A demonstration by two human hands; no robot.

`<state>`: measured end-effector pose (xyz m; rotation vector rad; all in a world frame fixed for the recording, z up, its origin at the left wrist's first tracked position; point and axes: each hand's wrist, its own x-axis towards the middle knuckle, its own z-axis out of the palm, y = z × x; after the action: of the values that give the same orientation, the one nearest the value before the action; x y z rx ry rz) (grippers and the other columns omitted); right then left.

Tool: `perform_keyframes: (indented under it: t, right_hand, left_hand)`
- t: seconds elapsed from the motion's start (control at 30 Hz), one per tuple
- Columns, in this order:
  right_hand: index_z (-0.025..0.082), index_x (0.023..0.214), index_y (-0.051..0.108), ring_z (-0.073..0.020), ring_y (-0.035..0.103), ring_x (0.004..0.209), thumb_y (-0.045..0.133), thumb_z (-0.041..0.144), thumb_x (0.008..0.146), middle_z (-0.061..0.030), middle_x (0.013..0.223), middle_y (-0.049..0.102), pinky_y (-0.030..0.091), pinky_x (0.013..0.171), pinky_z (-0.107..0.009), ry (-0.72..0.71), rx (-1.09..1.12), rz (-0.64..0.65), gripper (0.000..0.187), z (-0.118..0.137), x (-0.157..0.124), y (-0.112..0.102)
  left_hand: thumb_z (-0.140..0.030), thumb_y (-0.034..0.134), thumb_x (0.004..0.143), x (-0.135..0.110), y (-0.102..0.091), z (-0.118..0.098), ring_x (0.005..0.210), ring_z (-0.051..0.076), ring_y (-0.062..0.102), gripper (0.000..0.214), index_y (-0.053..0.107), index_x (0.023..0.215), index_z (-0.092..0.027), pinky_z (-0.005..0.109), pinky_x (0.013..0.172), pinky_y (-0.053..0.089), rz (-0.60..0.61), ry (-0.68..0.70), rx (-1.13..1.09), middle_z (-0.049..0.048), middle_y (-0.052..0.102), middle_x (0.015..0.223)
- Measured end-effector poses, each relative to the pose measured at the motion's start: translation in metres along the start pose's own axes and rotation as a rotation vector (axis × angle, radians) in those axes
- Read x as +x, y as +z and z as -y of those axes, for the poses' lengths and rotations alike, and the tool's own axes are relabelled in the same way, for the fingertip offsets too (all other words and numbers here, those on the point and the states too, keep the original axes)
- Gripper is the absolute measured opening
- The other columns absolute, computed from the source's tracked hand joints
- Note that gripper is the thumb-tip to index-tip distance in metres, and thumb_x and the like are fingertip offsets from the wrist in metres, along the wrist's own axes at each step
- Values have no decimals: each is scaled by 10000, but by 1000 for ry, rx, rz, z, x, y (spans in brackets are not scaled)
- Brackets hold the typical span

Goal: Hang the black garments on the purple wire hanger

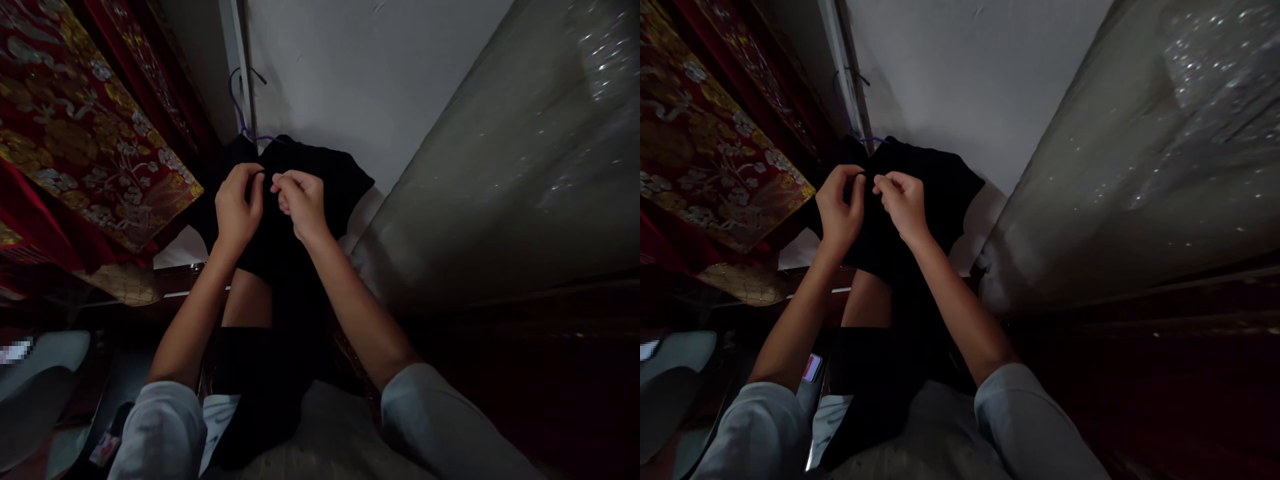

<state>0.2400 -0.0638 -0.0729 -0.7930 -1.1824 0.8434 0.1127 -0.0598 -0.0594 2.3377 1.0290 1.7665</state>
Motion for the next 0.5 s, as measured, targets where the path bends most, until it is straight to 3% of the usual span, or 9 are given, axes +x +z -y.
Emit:
perform_keyframes:
  t: [0.2,0.27,0.37,0.43,0.5]
  right_hand:
    - [204,712,498,-71,412,538,598,530,970,42,605,386,318,501,-189,-114,-41,10,428,-6,6,2]
    - [201,661,492,-79,404,550,630,462,951,38,587,398,313,512,-205,-111,-119,9,414,-23,7,2]
    - [190,578,526,-86,380,528,639,296,893,34,523,414,283,513,-238,20,-238,49,351,-56,-4,-1]
    - [186,560,550,-89,373,506,611,248,856,30,499,423,264,508,-253,113,-242,57,309,-72,-18,-7]
    - [190,568,556,-88,366,489,596,269,841,29,499,427,251,497,-256,146,-175,37,287,-78,-32,-16]
  left_hand:
    - [-417,653,994,0,0,3,1065,237,664,223,653,983,-194,376,986,494,56,-74,-133,42,644,936]
    - [-447,659,988,0,-1,1,1088,247,658,263,637,932,-192,396,1002,486,10,-82,-153,34,616,911]
    - [-508,604,1011,8,-9,3,1050,206,642,317,610,944,-199,357,987,481,-122,-63,-129,25,607,927]
    - [-563,537,1023,20,-20,20,987,159,621,370,594,986,-199,305,951,477,-212,-44,-104,17,615,952]
    - [-634,488,1000,35,-35,50,936,125,597,469,576,989,-173,269,916,472,-271,-46,-71,11,615,945]
